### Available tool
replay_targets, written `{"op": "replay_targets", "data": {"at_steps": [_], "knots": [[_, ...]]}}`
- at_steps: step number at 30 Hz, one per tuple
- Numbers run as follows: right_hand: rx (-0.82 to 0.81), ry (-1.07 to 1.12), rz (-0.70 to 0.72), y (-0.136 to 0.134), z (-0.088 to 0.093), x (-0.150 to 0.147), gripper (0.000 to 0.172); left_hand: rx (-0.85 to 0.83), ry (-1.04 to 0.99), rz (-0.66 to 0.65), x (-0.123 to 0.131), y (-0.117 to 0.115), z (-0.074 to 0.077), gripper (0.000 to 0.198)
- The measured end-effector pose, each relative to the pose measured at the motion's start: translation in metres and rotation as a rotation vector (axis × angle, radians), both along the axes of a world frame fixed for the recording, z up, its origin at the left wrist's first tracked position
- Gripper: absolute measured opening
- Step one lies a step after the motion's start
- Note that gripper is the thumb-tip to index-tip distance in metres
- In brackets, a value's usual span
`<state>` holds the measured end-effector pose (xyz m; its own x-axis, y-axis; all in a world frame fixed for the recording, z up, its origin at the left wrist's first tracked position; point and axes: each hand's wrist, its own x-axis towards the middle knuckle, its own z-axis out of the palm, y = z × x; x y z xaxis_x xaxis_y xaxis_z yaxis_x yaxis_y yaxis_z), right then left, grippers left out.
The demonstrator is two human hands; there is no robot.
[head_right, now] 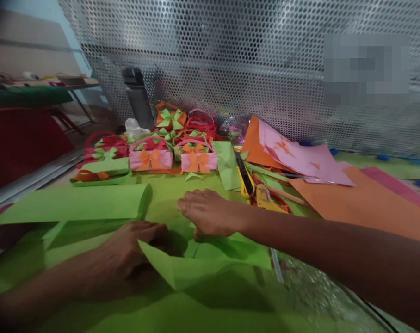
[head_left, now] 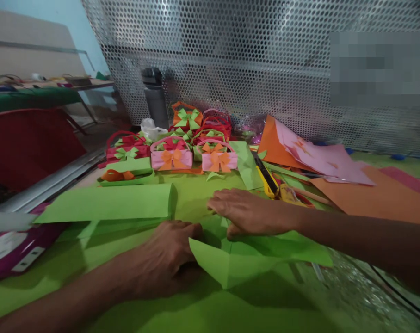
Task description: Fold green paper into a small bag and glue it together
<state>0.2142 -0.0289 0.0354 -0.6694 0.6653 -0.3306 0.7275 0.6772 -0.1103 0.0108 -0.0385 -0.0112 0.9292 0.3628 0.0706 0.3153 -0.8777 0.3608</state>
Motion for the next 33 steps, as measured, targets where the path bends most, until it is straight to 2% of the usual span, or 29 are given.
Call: {"op": "replay_targets", "data": {"at_steps": [3,7,8,10,12,13,15,18,23,27,33], "knots": [[-0.061,-0.020,-0.056,0.003,-0.001,-0.002,0.052,-0.035,-0.040,0.003,-0.003,0.003,-0.005,0.021],[-0.078,-0.020,-0.146,0.005,-0.002,-0.002,0.043,-0.209,-0.132,0.055,-0.007,0.011,-0.009,0.026],[-0.071,-0.024,-0.170,0.005,-0.002,-0.002,0.042,-0.256,-0.186,0.120,-0.008,0.013,-0.008,0.025],[-0.054,-0.029,-0.212,0.005,0.000,0.000,0.040,-0.446,-0.319,0.329,-0.008,0.017,-0.006,0.023],[-0.030,-0.030,-0.231,0.005,0.005,0.001,0.034,-0.712,-0.423,0.526,-0.008,0.021,-0.001,0.035],[-0.012,-0.027,-0.236,0.005,0.008,0.001,0.032,-0.821,-0.438,0.571,-0.007,0.022,0.001,0.044],[0.034,-0.022,-0.245,0.004,0.016,0.000,0.030,-0.962,-0.414,0.565,-0.004,0.024,0.007,0.052],[0.119,-0.027,-0.272,0.001,0.026,-0.004,0.029,-1.060,-0.343,0.502,0.004,0.025,0.017,0.049],[0.227,-0.036,-0.311,-0.004,0.031,-0.009,0.037,-1.029,-0.240,0.465,0.021,0.028,0.027,0.035],[0.275,-0.043,-0.312,-0.006,0.028,-0.009,0.036,-0.941,-0.166,0.440,0.027,0.038,0.023,0.033],[0.303,-0.061,-0.298,-0.006,0.029,-0.012,0.030,-0.800,-0.125,0.423,0.023,0.048,0.017,0.030]]}}
